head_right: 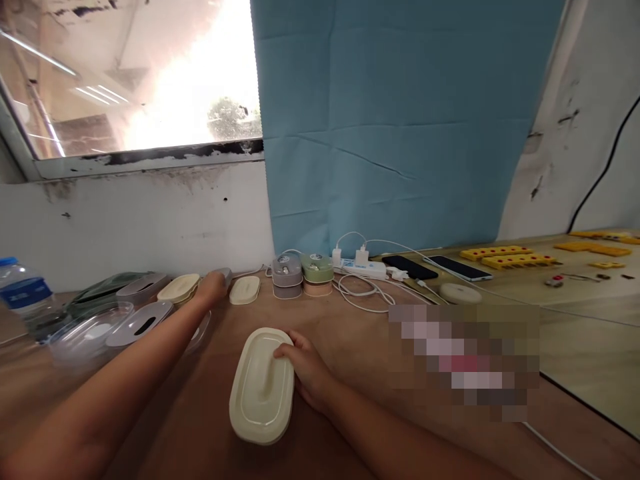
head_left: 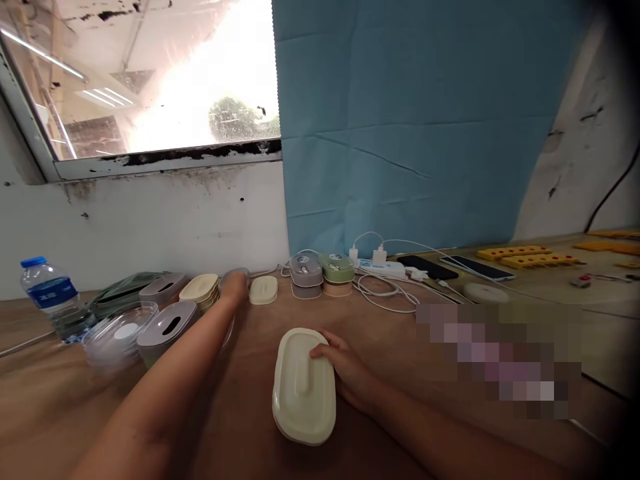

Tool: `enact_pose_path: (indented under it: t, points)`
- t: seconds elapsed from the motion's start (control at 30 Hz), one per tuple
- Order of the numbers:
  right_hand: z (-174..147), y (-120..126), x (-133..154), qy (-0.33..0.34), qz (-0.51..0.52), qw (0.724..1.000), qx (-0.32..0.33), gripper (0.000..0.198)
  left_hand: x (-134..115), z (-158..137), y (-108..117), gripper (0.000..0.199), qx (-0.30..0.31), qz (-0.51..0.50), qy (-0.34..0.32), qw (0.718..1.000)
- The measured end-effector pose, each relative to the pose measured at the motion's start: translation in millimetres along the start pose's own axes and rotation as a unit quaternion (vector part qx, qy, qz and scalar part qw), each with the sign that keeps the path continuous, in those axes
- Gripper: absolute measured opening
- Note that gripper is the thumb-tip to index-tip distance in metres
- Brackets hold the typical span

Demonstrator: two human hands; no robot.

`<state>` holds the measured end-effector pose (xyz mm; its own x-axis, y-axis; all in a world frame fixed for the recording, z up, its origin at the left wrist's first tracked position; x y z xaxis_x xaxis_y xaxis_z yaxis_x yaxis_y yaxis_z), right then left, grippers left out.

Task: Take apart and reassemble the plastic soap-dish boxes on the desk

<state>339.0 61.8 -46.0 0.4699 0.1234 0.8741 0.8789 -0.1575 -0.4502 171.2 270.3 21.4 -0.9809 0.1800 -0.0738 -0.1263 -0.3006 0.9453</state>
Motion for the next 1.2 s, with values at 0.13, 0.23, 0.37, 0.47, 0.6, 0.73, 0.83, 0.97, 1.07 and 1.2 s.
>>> enact_pose_path:
  t: [0.13, 0.23, 0.37, 0.47, 0.6, 0.73, 0.83, 0.97, 1.07, 1.2]
  points:
    - [-3.1, -3.8, -0.6, -0.017, 0.003, 1.000, 0.013, 0.034, 1.9, -1.8, -11.5, 0.029, 0.032, 0.049, -0.006, 0.998]
    - [-4.1, -4.2, -0.5, -0.021, 0.005, 1.000, 0.012, 0.036, 0.3, -5.6, -18.2, 0.029, 0.052, 0.071, -0.017, 0.996]
    - [-4.0, -4.9, -1.2, -0.025, 0.005, 1.000, 0.016, 0.040, 0.7, -11.3, -23.9, 0.029, 0.069, 0.085, -0.032, 0.993]
    - [-3.8, -5.0, -1.8, -0.027, 0.009, 0.999, 0.017, 0.041, 4.2, -13.0, -23.6, 0.029, 0.073, 0.089, -0.037, 0.993]
    - [-3.1, -4.3, -1.8, -0.027, 0.019, 0.999, 0.014, 0.042, -5.3, -15.3, -16.0, 0.032, 0.045, 0.085, -0.055, 0.994]
    - [-0.3, -0.4, -2.4, -0.025, 0.034, 0.999, 0.000, 0.037, -41.3, -22.6, -15.4, 0.045, 0.016, 0.060, -0.118, 0.991]
    - [2.0, 1.9, -3.7, -0.024, 0.039, 0.999, -0.005, 0.027, -66.7, -28.5, -27.8, 0.035, 0.036, 0.033, -0.173, 0.984]
    - [2.4, 1.7, -3.9, -0.023, 0.040, 0.999, 0.001, 0.023, -70.8, -31.3, -42.1, 0.028, 0.066, 0.012, -0.186, 0.980]
    - [1.9, 1.1, -3.4, -0.024, 0.040, 0.999, 0.003, 0.023, -63.6, -34.3, -43.6, 0.028, 0.070, -0.003, -0.180, 0.981]
    - [1.6, 1.5, -3.2, -0.022, 0.037, 0.999, 0.000, 0.022, -62.4, -44.1, -34.6, 0.035, 0.047, -0.036, -0.182, 0.982]
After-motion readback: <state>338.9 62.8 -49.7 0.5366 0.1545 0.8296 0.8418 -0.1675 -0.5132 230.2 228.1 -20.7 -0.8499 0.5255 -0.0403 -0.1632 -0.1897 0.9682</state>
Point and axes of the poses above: each hand's wrist, its own z-axis towards the middle knuckle, its own y-axis out of the back of the hand, x = y × z, the point moved 9 cm from there along z, towards the middle knuckle, and after that the axes turned 7 degrees about -x, right-handed, at the moved point
